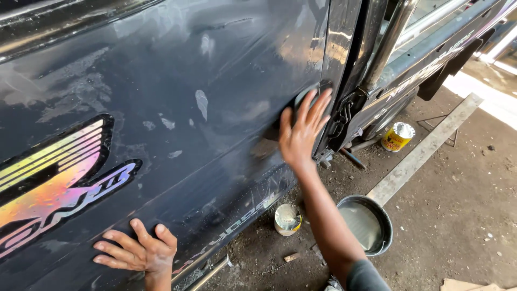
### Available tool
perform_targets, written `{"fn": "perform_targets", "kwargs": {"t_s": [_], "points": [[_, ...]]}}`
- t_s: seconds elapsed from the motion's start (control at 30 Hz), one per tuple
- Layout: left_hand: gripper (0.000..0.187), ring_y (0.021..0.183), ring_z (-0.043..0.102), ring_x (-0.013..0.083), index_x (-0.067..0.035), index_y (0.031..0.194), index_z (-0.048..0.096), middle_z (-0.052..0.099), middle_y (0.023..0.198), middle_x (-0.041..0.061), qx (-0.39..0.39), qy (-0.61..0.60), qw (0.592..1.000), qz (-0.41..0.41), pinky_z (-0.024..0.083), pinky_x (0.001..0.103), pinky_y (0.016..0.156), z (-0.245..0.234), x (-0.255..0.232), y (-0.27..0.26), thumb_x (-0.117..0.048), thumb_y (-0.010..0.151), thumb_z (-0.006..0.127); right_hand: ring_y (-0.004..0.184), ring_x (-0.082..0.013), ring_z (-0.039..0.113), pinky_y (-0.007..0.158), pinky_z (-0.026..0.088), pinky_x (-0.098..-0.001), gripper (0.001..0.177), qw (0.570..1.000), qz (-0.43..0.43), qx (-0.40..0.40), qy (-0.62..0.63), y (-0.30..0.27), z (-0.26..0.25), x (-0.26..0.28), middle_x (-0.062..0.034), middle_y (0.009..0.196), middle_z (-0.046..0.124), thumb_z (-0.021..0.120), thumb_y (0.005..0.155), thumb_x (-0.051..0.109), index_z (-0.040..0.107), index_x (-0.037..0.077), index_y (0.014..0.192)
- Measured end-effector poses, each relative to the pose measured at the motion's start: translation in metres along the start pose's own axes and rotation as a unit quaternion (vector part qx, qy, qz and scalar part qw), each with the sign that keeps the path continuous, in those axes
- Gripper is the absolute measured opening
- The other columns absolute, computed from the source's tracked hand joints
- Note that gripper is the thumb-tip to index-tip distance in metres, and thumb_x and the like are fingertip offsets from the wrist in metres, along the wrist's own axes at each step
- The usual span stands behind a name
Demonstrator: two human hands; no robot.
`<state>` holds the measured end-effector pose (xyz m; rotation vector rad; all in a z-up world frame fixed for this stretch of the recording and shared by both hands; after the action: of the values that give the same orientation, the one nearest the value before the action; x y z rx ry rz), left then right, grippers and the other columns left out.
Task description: The person sands the side panel of a black Hyundai car using a sanding block. They work around the fuel cap and decals, repeatedly dipping the block into a bucket of water to keep the surface wet.
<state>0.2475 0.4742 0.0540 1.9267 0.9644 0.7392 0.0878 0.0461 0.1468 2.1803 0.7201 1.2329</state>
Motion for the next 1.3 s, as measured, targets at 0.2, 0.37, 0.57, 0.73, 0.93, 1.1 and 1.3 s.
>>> {"fn": "perform_targets", "kwargs": {"t_s": [0.2,0.37,0.57,0.73,0.93,1.1,1.3], "points": [[0.060,0.155,0.013,0.0583,-0.001,0.165,0.036,0.018,0.168,0.035,-0.027,-0.012,1.000,-0.001,0.008,0.076,0.121,-0.007,-0.002,0.003,-0.036,0.117,0.037,0.165,-0.0413,-0.005,0.130,-0.002,-0.0637,0.074,0.999,-0.013,-0.019,0.025,-0.028,-0.001,0.005,-0.0243,0.175,-0.005,0.044,0.113,0.034,0.006,0.003,0.168],[0.060,0.154,0.014,0.0578,-0.002,0.166,0.036,0.019,0.168,0.035,-0.036,-0.010,0.999,-0.004,0.009,0.076,0.122,-0.006,-0.002,0.007,-0.037,0.116,0.038,0.162,-0.0442,-0.003,0.127,-0.006,-0.0626,0.078,0.992,-0.119,-0.007,0.034,-0.047,0.011,0.014,-0.0301,0.171,0.001,0.048,0.108,0.028,0.006,-0.005,0.164],[0.061,0.156,0.012,0.0567,-0.005,0.168,0.030,0.017,0.169,0.033,-0.012,-0.011,1.000,-0.013,0.008,0.075,0.123,-0.006,-0.001,-0.002,-0.038,0.117,0.035,0.166,-0.0426,0.001,0.133,-0.008,-0.0611,0.072,0.994,-0.096,-0.007,0.048,-0.058,0.010,0.021,-0.0309,0.175,0.006,0.045,0.111,0.026,0.011,-0.005,0.166],[0.060,0.157,0.010,0.0558,-0.007,0.167,0.028,0.015,0.170,0.033,-0.001,0.001,1.000,-0.014,0.008,0.073,0.125,-0.005,-0.002,0.003,-0.039,0.117,0.032,0.163,-0.0423,-0.002,0.130,-0.008,-0.0592,0.077,0.990,-0.132,-0.024,0.051,-0.035,-0.002,0.045,-0.0314,0.171,0.003,0.047,0.107,0.028,0.008,-0.008,0.163],[0.061,0.155,0.012,0.0569,-0.004,0.168,0.031,0.016,0.168,0.035,-0.018,-0.008,1.000,-0.009,0.008,0.075,0.122,-0.005,-0.002,0.002,-0.037,0.117,0.034,0.163,-0.0411,-0.005,0.132,-0.008,-0.0586,0.075,0.987,-0.141,-0.039,0.070,-0.085,0.022,0.027,-0.0308,0.173,-0.001,0.044,0.111,0.026,0.004,-0.008,0.165],[0.060,0.156,0.011,0.0564,-0.007,0.168,0.029,0.015,0.169,0.033,-0.005,-0.003,1.000,-0.015,0.008,0.074,0.124,-0.003,-0.001,-0.001,-0.038,0.117,0.033,0.164,-0.0423,0.000,0.132,-0.005,-0.0602,0.076,0.991,-0.113,-0.009,0.074,-0.032,-0.007,0.047,-0.0299,0.173,0.003,0.047,0.108,0.026,0.008,-0.007,0.164],[0.060,0.157,0.011,0.0560,-0.008,0.168,0.028,0.015,0.170,0.032,-0.022,-0.003,1.000,-0.016,0.008,0.074,0.124,-0.004,-0.001,0.002,-0.038,0.117,0.033,0.161,-0.0487,-0.001,0.130,-0.002,-0.0609,0.079,0.985,-0.142,-0.021,0.094,-0.087,0.022,0.030,-0.0354,0.169,0.002,0.050,0.105,0.025,0.007,-0.007,0.163]]}}
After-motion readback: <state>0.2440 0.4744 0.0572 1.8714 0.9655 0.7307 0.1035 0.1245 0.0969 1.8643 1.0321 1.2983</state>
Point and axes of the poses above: each hand's wrist, its own y-axis towards the middle knuckle, its own z-axis out of the palm, x = y × z, the point moved 10 cm from there along y, towards the middle knuckle
